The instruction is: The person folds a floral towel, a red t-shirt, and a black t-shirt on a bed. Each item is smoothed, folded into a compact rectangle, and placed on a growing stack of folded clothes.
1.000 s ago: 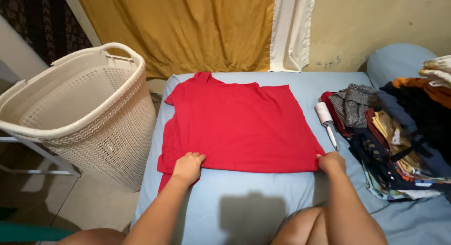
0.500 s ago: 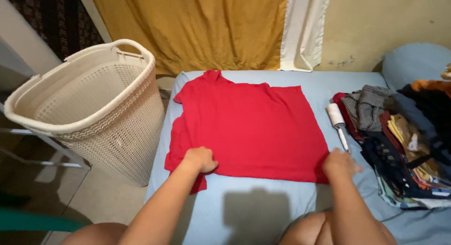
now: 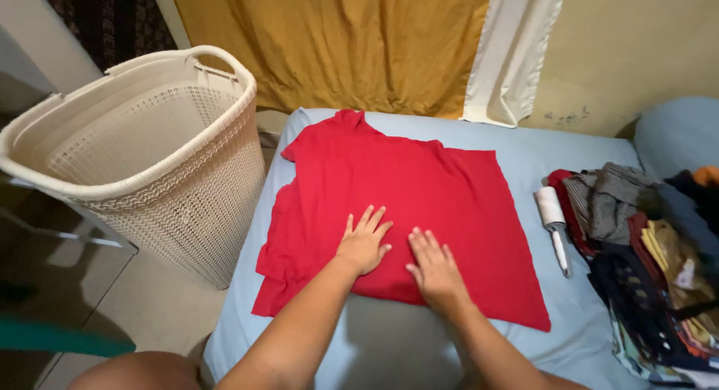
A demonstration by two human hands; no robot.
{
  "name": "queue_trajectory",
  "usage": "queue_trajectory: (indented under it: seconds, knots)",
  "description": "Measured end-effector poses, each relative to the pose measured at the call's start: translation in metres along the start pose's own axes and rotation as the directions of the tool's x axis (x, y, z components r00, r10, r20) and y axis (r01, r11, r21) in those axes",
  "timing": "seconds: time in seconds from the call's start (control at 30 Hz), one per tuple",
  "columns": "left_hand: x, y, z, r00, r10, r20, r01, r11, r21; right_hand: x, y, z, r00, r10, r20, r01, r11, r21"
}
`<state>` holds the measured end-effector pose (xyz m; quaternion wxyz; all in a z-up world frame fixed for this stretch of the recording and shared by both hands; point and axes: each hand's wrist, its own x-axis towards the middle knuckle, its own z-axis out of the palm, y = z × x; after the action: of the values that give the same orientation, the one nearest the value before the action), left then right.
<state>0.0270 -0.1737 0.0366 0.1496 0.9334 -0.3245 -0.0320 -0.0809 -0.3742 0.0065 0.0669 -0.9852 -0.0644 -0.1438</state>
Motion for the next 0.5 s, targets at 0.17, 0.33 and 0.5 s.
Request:
queue_trajectory:
  seconds: [0.17,0.33,0.5]
  knots:
    - [-0.005,-0.022,0.003,0.993,-0.099,0.067,0.097,0.995,0.037,0.005,0.039,0.021,0.948,0.243,0.207,-0.228,0.969,-0.095]
    - [-0.015,-0.028,0.008,0.997,-0.035,-0.069,0.038,0.998,0.048,-0.011,0.118,-0.009,0.7,0.714,0.027,-0.705,0.696,-0.137]
    - [-0.015,-0.026,0.005,0.995,-0.016,-0.097,0.02,0.999,0.034,0.013,0.079,-0.018,0.802,0.583,-0.131,-0.596,0.797,-0.1]
